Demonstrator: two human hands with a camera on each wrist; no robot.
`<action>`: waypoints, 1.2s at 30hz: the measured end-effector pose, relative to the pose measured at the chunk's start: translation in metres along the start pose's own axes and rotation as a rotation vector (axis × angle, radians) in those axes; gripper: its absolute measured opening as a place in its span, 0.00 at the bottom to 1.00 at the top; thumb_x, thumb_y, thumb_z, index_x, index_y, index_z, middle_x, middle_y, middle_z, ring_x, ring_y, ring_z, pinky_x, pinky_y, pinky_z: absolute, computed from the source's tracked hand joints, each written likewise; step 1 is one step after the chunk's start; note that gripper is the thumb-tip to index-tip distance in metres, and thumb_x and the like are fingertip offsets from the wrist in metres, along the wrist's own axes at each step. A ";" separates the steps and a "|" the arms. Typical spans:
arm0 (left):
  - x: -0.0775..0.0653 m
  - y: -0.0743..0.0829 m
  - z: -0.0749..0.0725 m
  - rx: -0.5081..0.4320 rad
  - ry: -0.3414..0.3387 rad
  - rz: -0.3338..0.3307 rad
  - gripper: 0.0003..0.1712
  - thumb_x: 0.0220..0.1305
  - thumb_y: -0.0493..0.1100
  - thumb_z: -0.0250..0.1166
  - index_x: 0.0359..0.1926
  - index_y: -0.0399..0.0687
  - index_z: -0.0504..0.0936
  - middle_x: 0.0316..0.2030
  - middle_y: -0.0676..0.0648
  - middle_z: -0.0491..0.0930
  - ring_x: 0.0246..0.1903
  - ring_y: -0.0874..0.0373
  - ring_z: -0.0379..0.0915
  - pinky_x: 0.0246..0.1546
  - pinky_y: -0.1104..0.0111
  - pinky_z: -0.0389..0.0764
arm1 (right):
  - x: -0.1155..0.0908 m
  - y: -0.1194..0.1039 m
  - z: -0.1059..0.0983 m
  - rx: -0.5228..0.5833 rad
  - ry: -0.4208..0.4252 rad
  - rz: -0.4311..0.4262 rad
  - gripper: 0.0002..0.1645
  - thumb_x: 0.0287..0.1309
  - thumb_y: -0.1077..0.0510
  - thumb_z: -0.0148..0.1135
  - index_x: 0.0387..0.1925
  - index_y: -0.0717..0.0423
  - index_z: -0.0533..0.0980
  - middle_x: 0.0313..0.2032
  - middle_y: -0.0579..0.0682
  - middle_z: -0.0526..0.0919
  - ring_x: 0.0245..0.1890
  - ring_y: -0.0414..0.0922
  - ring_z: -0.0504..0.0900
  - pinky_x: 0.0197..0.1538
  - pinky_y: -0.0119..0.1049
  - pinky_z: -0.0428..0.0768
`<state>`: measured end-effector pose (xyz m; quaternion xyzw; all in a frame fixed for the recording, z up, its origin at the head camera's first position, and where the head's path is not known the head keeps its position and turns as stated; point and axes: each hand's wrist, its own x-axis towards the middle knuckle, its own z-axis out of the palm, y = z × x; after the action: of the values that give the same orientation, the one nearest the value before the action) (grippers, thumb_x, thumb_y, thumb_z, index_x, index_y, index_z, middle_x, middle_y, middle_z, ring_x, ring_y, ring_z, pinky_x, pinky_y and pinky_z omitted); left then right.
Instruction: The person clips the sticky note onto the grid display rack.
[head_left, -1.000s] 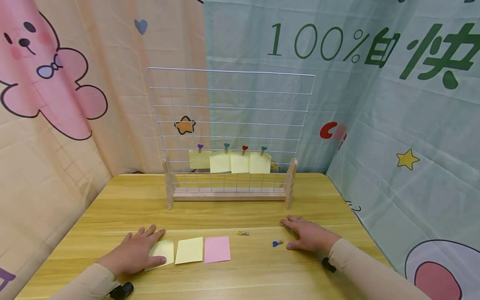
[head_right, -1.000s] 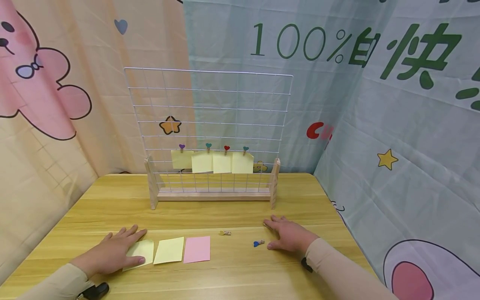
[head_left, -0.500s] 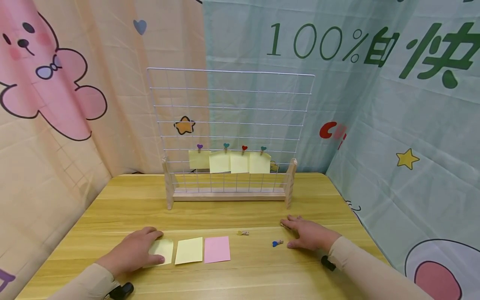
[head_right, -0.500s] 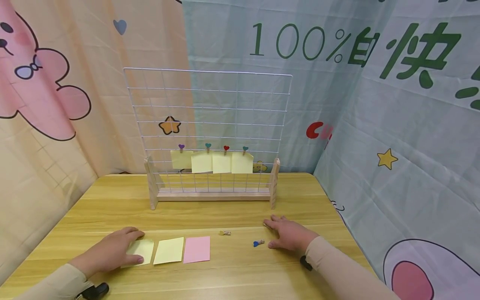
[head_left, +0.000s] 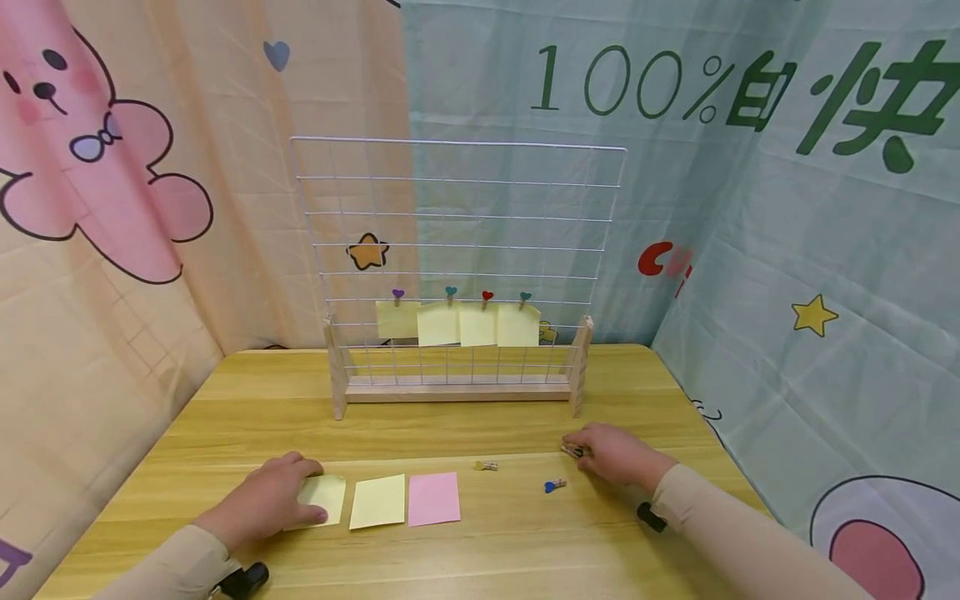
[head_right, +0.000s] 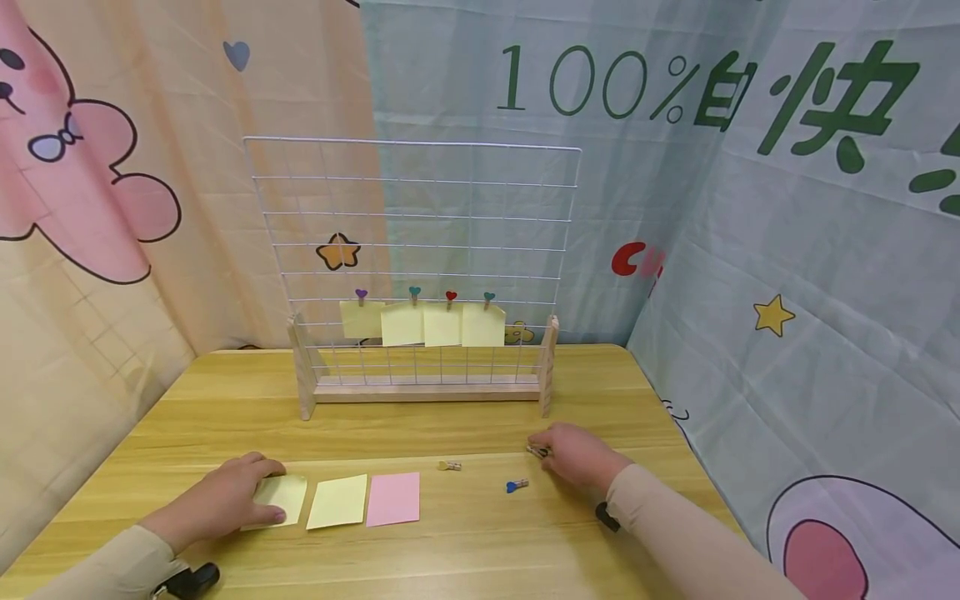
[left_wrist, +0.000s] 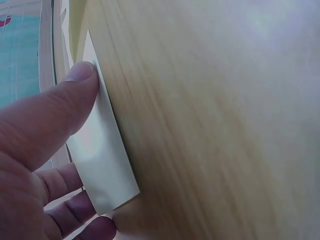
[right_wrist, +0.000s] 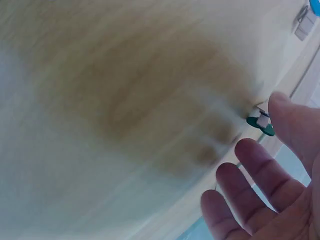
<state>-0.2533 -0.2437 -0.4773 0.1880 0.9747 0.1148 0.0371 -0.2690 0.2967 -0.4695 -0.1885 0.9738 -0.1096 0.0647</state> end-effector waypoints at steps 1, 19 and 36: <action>0.000 0.000 0.000 -0.003 0.001 -0.004 0.41 0.48 0.65 0.82 0.55 0.43 0.84 0.45 0.50 0.80 0.45 0.51 0.78 0.49 0.47 0.82 | 0.001 0.000 0.000 -0.011 0.007 -0.011 0.23 0.65 0.60 0.72 0.61 0.53 0.84 0.43 0.47 0.86 0.38 0.40 0.77 0.48 0.45 0.83; 0.002 -0.006 -0.005 -0.127 -0.033 -0.046 0.33 0.52 0.56 0.83 0.52 0.42 0.85 0.43 0.48 0.80 0.43 0.54 0.78 0.50 0.52 0.83 | 0.006 0.001 0.003 -0.024 0.026 -0.015 0.17 0.64 0.61 0.72 0.55 0.52 0.86 0.37 0.44 0.84 0.34 0.38 0.74 0.43 0.40 0.80; 0.006 -0.011 -0.005 -0.169 -0.064 -0.069 0.18 0.58 0.44 0.80 0.45 0.47 0.83 0.43 0.51 0.84 0.43 0.55 0.76 0.52 0.51 0.82 | 0.014 -0.005 0.010 -0.052 0.022 0.024 0.12 0.66 0.65 0.70 0.50 0.54 0.87 0.42 0.48 0.87 0.44 0.47 0.85 0.56 0.51 0.85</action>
<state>-0.2637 -0.2525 -0.4748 0.1543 0.9658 0.1890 0.0880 -0.2785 0.2854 -0.4788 -0.1771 0.9792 -0.0854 0.0506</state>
